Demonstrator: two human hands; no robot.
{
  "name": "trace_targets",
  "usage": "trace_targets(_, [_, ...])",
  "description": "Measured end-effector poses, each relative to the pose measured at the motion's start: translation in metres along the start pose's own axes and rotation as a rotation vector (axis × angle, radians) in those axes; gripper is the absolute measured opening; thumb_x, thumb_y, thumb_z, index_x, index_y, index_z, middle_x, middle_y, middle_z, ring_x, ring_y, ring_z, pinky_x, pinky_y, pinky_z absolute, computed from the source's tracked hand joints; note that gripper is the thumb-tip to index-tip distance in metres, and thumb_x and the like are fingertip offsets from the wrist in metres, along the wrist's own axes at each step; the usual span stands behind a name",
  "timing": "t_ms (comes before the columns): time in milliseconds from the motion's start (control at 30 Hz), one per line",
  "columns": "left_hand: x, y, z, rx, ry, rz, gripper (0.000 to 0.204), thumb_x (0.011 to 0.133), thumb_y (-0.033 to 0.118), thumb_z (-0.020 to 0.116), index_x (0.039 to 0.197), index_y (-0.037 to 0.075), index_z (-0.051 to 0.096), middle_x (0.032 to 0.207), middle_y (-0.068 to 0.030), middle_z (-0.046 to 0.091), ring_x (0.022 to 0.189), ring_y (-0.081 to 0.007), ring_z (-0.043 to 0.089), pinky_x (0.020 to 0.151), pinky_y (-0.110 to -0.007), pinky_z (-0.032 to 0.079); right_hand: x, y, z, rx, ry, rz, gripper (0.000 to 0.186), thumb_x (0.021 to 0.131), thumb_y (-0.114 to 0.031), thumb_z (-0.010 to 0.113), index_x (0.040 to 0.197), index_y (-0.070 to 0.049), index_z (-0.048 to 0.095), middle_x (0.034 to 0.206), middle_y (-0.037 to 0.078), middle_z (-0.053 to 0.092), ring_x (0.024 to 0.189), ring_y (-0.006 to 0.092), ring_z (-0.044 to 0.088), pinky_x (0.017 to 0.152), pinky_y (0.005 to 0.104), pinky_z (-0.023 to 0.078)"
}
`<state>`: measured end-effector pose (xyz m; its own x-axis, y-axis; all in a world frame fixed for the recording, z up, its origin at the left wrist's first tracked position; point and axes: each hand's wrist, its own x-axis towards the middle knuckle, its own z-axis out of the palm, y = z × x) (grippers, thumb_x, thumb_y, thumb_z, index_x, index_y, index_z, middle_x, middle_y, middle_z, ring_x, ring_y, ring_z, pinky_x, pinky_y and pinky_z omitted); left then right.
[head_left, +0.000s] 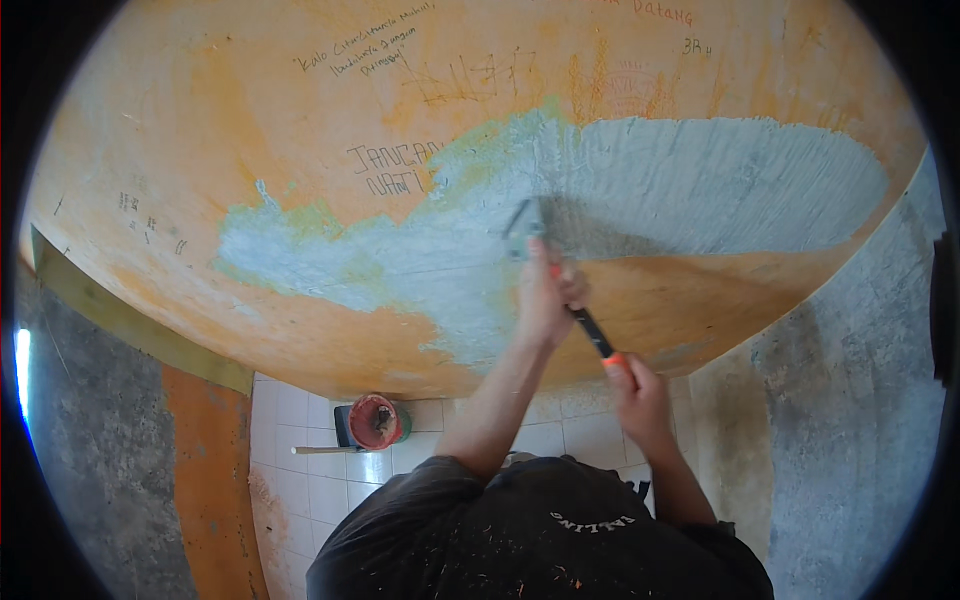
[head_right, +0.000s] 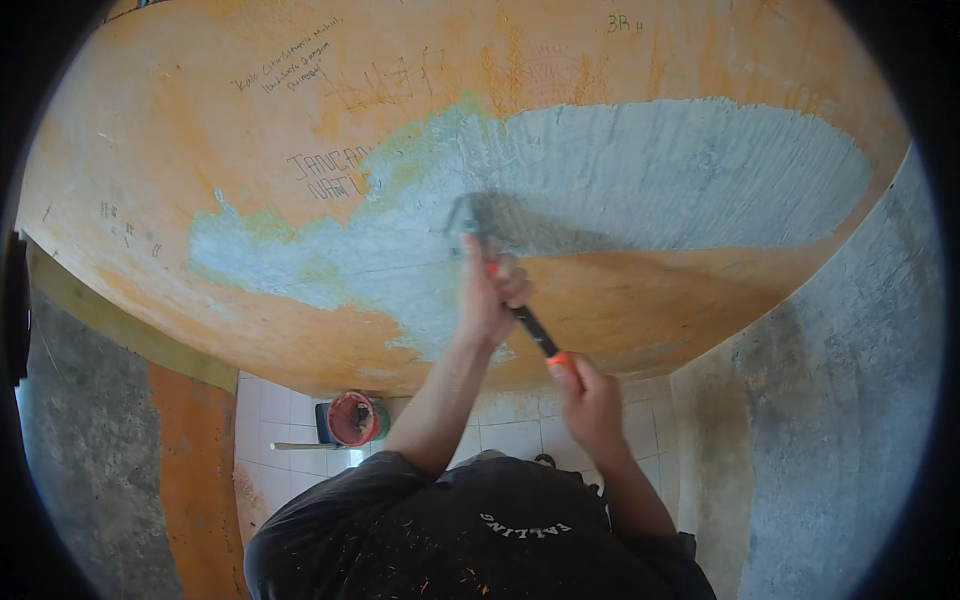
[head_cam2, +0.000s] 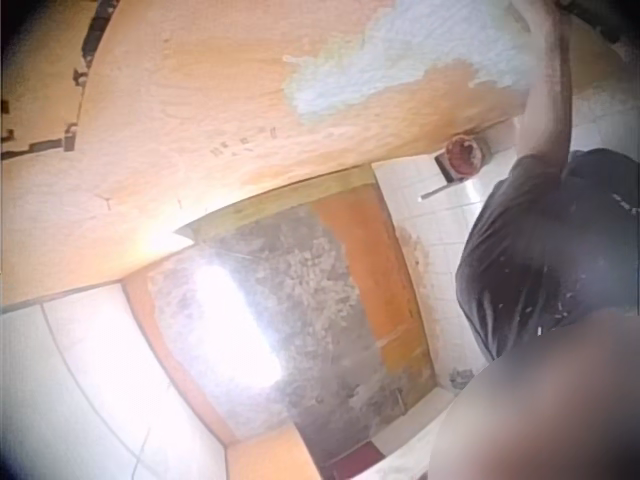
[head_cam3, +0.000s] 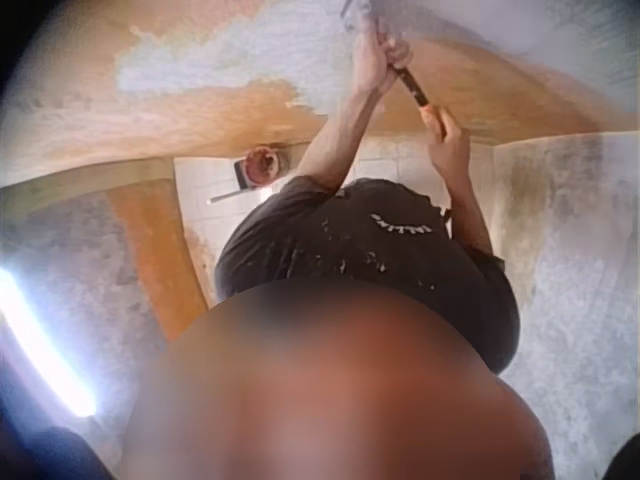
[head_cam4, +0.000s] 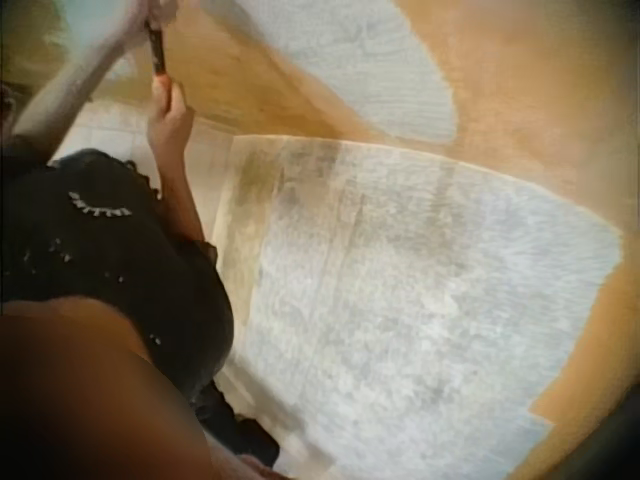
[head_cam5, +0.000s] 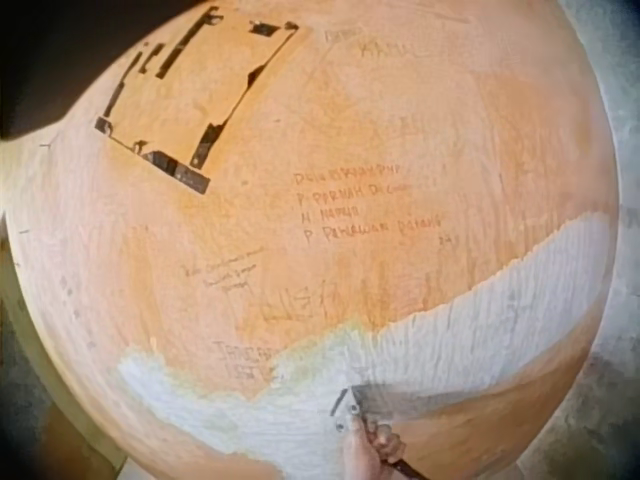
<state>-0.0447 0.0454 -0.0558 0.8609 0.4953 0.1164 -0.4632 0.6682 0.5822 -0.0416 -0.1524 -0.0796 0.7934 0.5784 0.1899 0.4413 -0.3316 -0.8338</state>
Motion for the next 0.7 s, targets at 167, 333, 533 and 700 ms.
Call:
trace_targets(167, [0.007, -0.011, 0.007, 0.052, 0.133, 0.001, 0.047, 0.097, 0.061, 0.041, 0.075, 0.019, 0.04, 0.055, 0.007, 0.029, 0.045, -0.0083, 0.026, 0.043, -0.026, 0.023, 0.002, 0.006, -0.006, 0.036, 0.035, -0.009, 0.025, 0.096, -0.03, 0.059, 0.099, -0.005, 0.065, 0.06, 0.016, 0.054, 0.049, 0.0248, 0.053, 0.051, 0.0349, 0.042])
trace_targets(333, [0.001, 0.02, -0.007, -0.054, 0.049, 0.071, 0.048, 0.097, 0.062, 0.04, 0.077, 0.019, 0.04, 0.057, 0.0074, 0.028, 0.046, -0.0071, 0.025, 0.044, -0.025, 0.025, 0.008, -0.016, 0.006, 0.015, -0.059, -0.067, 0.024, 0.095, -0.026, 0.059, 0.097, -0.004, 0.065, 0.064, 0.015, 0.057, 0.053, 0.0242, 0.056, 0.052, 0.0338, 0.043])
trace_targets(533, [0.002, 0.014, -0.014, 0.06, 0.003, 0.051, 0.049, 0.096, 0.063, 0.04, 0.077, 0.018, 0.039, 0.054, 0.007, 0.026, 0.046, -0.0082, 0.028, 0.045, -0.026, 0.026, 0.009, -0.006, 0.003, 0.024, -0.028, -0.094, 0.024, 0.095, -0.029, 0.06, 0.099, -0.006, 0.067, 0.067, 0.016, 0.061, 0.057, 0.0279, 0.062, 0.054, 0.035, 0.046])
trace_targets(700, [-0.002, 0.04, -0.017, -0.008, 0.103, 0.116, 0.046, 0.097, 0.062, 0.038, 0.081, 0.019, 0.043, 0.057, 0.009, 0.027, 0.047, -0.0038, 0.025, 0.044, -0.022, 0.024, 0.018, -0.021, 0.019, -0.001, -0.102, -0.099, 0.024, 0.096, -0.028, 0.059, 0.103, -0.006, 0.066, 0.065, 0.015, 0.06, 0.056, 0.0276, 0.062, 0.051, 0.0362, 0.044])
